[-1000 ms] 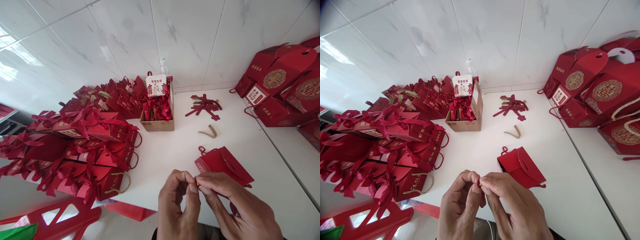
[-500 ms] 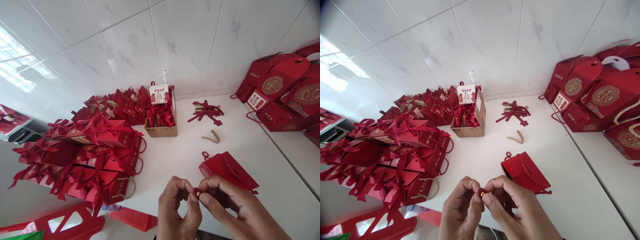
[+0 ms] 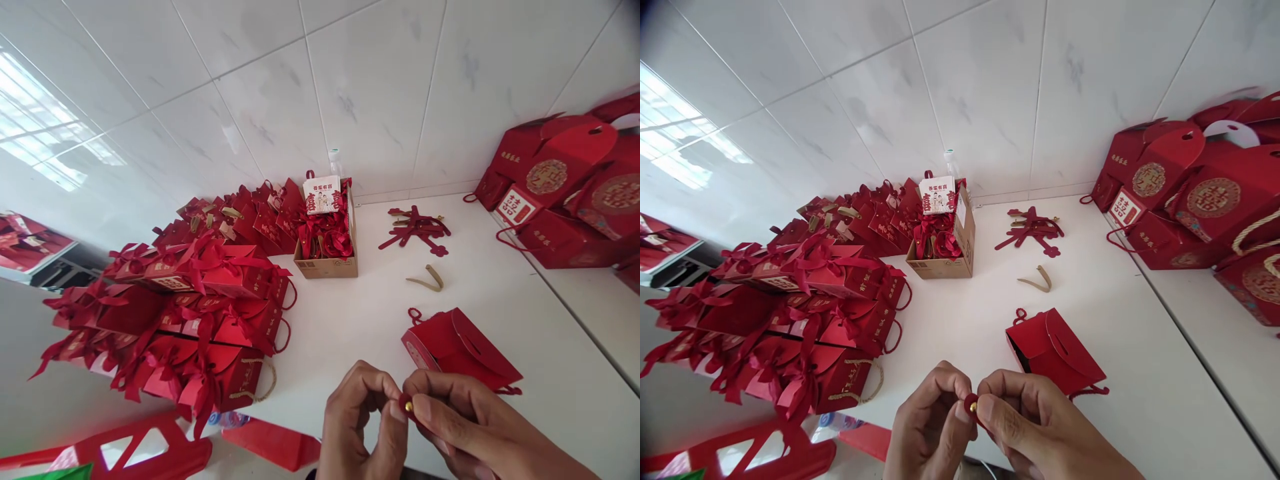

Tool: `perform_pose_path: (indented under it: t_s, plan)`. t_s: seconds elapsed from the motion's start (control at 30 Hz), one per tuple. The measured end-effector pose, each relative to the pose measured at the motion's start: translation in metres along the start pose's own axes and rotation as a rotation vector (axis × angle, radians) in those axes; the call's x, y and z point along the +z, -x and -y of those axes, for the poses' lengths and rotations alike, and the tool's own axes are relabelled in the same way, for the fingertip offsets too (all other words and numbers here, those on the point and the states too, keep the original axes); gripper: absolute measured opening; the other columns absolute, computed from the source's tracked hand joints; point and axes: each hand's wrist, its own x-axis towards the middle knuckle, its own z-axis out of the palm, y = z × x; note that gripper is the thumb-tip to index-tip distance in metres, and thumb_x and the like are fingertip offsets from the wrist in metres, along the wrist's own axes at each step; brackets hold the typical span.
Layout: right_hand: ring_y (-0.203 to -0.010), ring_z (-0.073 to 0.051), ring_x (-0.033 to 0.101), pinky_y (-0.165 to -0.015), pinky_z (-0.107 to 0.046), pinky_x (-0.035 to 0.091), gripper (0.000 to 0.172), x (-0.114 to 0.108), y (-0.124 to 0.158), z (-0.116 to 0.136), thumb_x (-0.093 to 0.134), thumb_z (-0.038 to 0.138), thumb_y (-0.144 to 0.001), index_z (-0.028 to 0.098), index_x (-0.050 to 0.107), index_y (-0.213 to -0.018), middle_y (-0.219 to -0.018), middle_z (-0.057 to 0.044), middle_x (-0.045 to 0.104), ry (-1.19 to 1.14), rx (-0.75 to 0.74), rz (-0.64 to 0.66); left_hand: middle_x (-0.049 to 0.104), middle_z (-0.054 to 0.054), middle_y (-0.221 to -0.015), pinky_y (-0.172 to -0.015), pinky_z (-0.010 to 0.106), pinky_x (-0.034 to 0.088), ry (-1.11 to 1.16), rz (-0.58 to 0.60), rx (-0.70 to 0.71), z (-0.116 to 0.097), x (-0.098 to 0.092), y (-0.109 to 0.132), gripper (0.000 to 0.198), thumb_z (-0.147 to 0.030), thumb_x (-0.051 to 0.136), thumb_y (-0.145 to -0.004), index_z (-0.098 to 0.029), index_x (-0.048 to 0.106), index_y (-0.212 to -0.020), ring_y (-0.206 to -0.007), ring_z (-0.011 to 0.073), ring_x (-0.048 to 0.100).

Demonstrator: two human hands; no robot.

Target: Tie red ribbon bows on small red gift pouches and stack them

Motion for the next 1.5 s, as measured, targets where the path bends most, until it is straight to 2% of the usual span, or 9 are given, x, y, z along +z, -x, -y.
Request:
perform_pose_path:
  t_s: [0.2,0.43,0.63,0.83,0.93,1.03,1.17,1.3,1.5]
  plan:
    - [-0.044,-0.003,0.019,-0.041,-0.018,0.015,0.051,-0.004,0.000,0.001,0.076,0.069,-0.080,0.019,0.064,-0.082,-0.053,0.012,0.028,0.058,-0.071,-0.009,0.056,0.002,-0.073,-0.060,0.023,0.041,-0.068,-0.005,0.044,0.002,-0.001,0.000,0.030,-0.045,0.068,-0.092,-0.018,0.064,-0.079,-0.064,0.0108,0.049]
    - [-0.041,-0.002,0.013,-0.037,-0.017,0.015,0.050,-0.008,0.002,-0.012,0.077,0.067,-0.080,0.021,0.057,-0.081,-0.055,0.013,0.033,-0.208,0.088,0.052,0.056,0.002,-0.081,-0.058,0.024,0.037,-0.014,0.108,0.005,-0.005,-0.007,0.003,0.029,-0.046,0.065,-0.095,-0.019,0.067,-0.088,-0.064,0.0094,0.047]
    - [-0.041,-0.001,0.009,-0.033,-0.016,0.007,0.053,0.000,0.004,-0.009,0.084,0.062,-0.075,0.020,0.053,-0.078,-0.057,0.012,0.034,-0.415,0.161,0.163,0.056,0.001,-0.078,-0.064,0.024,0.039,-0.081,0.191,0.168,-0.007,-0.015,-0.001,0.019,-0.036,0.064,-0.098,-0.021,0.065,-0.087,-0.068,0.0107,0.050]
    - [-0.041,0.000,0.012,-0.036,-0.014,0.010,0.045,0.005,0.012,-0.011,0.083,0.056,-0.079,0.018,0.058,-0.079,-0.058,0.011,0.036,-0.507,0.128,0.235,0.060,0.001,-0.078,-0.063,0.024,0.042,-0.144,0.334,0.297,-0.013,-0.022,-0.008,0.013,-0.030,0.062,-0.100,-0.023,0.066,-0.090,-0.070,0.0124,0.054]
    - [-0.042,-0.001,0.014,-0.036,-0.016,0.009,0.044,0.003,0.020,-0.013,0.079,0.059,-0.083,0.019,0.061,-0.085,-0.058,0.011,0.035,-0.384,0.041,0.147,0.060,0.001,-0.078,-0.064,0.024,0.043,-0.129,0.275,0.283,-0.013,-0.017,-0.009,0.012,-0.034,0.063,-0.099,-0.025,0.068,-0.094,-0.070,0.0127,0.055]
    - [-0.043,-0.002,0.014,-0.040,-0.017,0.013,0.044,-0.015,0.031,-0.010,0.078,0.062,-0.082,0.021,0.062,-0.088,-0.057,0.012,0.033,-0.305,-0.085,0.001,0.062,0.001,-0.087,-0.071,0.025,0.048,-0.189,0.191,0.245,-0.009,-0.007,-0.012,0.013,-0.031,0.057,-0.102,-0.029,0.067,-0.111,-0.078,0.0142,0.059]
    - [-0.045,-0.005,0.020,-0.041,-0.020,0.018,0.042,-0.057,0.038,0.000,0.076,0.061,-0.084,0.022,0.060,-0.079,-0.055,0.010,0.035,-0.122,-0.328,-0.406,0.062,0.004,-0.119,-0.088,0.028,0.051,-0.414,0.129,0.266,0.003,0.010,-0.024,0.026,-0.024,0.053,-0.103,-0.035,0.059,-0.125,-0.106,0.0172,0.060]
    - [-0.052,-0.010,0.034,-0.046,-0.023,0.029,0.043,-0.089,0.032,0.001,0.071,0.066,-0.085,0.024,0.064,-0.084,-0.061,0.005,0.048,0.104,-0.389,-0.744,0.050,0.008,-0.143,-0.104,0.040,0.047,-0.511,0.118,0.255,0.024,0.028,-0.036,0.038,-0.027,0.055,-0.101,-0.036,0.048,-0.138,-0.136,0.0238,0.047]
    - [-0.052,-0.013,0.035,-0.047,-0.026,0.031,0.054,-0.091,0.022,-0.015,0.064,0.075,-0.084,0.024,0.067,-0.103,-0.055,0.007,0.041,0.230,-0.289,-0.827,0.056,0.008,-0.139,-0.107,0.046,0.046,-0.533,0.199,0.187,0.045,0.039,-0.043,0.043,-0.023,0.053,-0.100,-0.032,0.040,-0.140,-0.131,0.0242,0.052]
